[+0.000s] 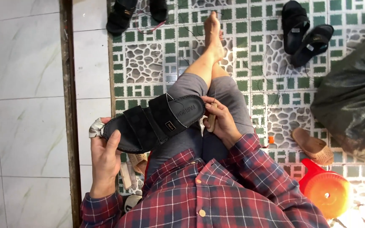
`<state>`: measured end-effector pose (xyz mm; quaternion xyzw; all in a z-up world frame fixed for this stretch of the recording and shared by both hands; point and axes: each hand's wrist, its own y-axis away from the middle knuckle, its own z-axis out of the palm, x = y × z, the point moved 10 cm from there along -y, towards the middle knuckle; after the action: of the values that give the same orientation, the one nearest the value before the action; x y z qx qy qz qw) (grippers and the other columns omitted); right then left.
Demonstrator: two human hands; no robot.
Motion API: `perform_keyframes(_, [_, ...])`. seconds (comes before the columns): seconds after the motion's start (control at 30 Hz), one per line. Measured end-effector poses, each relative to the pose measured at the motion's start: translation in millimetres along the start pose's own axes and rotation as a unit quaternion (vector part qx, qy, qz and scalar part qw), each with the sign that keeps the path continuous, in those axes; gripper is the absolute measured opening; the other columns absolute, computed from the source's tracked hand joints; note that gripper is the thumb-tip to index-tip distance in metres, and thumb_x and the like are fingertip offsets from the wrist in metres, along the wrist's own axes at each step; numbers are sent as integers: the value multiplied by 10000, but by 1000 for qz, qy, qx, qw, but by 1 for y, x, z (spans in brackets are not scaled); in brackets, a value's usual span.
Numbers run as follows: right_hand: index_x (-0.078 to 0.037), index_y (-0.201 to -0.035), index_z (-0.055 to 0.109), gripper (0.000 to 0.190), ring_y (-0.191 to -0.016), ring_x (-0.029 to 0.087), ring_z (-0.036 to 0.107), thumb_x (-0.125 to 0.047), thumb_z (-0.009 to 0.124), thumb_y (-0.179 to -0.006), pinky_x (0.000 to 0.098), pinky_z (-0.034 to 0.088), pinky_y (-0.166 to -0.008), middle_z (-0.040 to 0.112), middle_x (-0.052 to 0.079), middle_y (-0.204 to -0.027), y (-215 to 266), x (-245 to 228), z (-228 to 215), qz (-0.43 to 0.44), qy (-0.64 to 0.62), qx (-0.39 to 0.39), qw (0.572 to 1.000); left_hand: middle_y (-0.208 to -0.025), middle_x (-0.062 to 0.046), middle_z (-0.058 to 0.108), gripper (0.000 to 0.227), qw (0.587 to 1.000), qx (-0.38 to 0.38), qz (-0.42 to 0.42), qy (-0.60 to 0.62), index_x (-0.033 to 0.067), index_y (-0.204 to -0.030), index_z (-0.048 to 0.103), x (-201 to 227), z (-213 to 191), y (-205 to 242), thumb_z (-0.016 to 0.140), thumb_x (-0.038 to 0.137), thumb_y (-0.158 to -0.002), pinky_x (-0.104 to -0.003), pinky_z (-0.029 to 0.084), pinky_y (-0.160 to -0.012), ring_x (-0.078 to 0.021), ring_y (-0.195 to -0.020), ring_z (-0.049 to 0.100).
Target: Reinforcing the seams of a sandal strap by hand-stitching with a needle and thread.
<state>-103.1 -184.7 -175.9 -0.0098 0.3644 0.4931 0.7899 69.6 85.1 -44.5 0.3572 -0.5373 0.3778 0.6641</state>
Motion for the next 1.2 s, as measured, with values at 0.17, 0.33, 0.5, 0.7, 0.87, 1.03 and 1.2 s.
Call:
perform_keyframes(0.17, [5,-1168,591,279,-637,215,606,-52,565,-896,245,370,-365,619,116,-809,-1,-4,-14,18,-28,43,999,-1019,-127,618,413,1000,-17,1,3,41,-1286,425,-1,13,2,594,92,-912,-333,620,-774,-178,-899,658])
perform_keyframes(0.33, [0,-1152,590,281,-615,156,567,-46,552,-878,225,366,-370,620,94,-835,2,-9,-7,30,-30,43,998,-1041,-100,573,429,999,-31,-19,-16,59,-1298,419,12,27,9,579,57,-900,-286,532,-796,-148,-883,593])
perform_keyframes(0.5, [-10,-1128,593,271,-611,99,549,-32,544,-863,207,392,-387,645,76,-894,2,-8,-6,39,-28,35,998,-1034,-40,518,471,997,-44,-33,-51,82,-1315,419,22,37,15,592,53,-878,-194,444,-778,-89,-841,517])
perform_keyframes(0.7, [-17,-1118,587,258,-644,107,545,-29,533,-866,208,374,-398,640,79,-904,1,-6,-7,45,-27,43,998,-1032,-35,536,475,988,-46,-1,-150,95,-1293,446,34,42,19,609,34,-852,-214,444,-762,-104,-829,516])
perform_keyframes(0.87, [-3,-1119,571,246,-621,105,553,-31,528,-878,202,391,-367,635,95,-896,-1,-9,-5,36,-31,30,998,-1057,-37,537,466,986,-45,7,-162,93,-1283,447,35,46,16,602,7,-852,-213,443,-781,-109,-850,521])
perform_keyframes(1.03, [-25,-1177,610,335,-719,132,522,-104,580,-853,230,422,-555,597,62,-931,11,-30,-2,-28,81,45,995,-1197,-117,503,482,990,0,-38,-135,18,-1297,432,23,43,12,514,-48,-827,-281,395,-932,-182,-1015,490])
perform_keyframes(1.2, [-8,-1214,619,397,-568,64,571,-24,667,-821,144,433,-437,684,72,-871,23,-29,-3,18,181,-64,981,-1217,-170,450,564,995,2,-56,-83,12,-1383,348,13,55,-4,449,-56,-832,-319,388,-925,-219,-996,462])
